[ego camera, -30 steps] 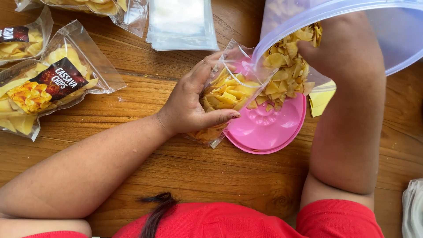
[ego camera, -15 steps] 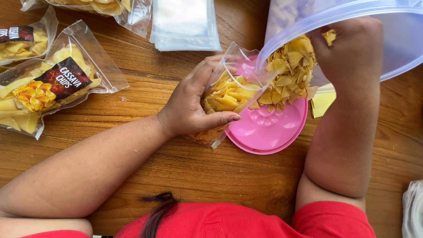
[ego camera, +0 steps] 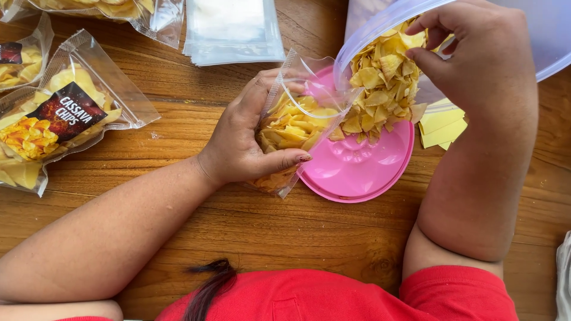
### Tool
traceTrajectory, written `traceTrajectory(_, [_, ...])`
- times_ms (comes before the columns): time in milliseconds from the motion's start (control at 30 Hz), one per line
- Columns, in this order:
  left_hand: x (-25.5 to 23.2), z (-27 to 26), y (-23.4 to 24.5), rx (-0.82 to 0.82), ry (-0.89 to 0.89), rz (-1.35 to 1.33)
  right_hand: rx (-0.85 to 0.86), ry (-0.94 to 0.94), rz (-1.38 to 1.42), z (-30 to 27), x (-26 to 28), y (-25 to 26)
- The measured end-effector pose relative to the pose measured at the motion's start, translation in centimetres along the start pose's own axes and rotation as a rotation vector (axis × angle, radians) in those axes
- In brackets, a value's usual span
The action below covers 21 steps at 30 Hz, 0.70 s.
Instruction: Manually filling small plastic bags with cassava chips from a large container and applying labels.
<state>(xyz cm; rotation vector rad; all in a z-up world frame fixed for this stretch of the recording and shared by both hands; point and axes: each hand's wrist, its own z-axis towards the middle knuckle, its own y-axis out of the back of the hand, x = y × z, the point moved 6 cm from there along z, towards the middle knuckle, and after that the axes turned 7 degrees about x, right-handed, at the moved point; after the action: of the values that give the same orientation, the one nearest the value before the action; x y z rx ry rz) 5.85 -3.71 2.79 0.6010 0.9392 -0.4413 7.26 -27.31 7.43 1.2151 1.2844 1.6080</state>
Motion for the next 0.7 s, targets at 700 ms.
traceTrajectory(700, [-0.9, -0.1, 0.0, 0.020, -0.059, 0.020, 0.030, -0.021, -0.136, 0.5, -2.6, -2.0])
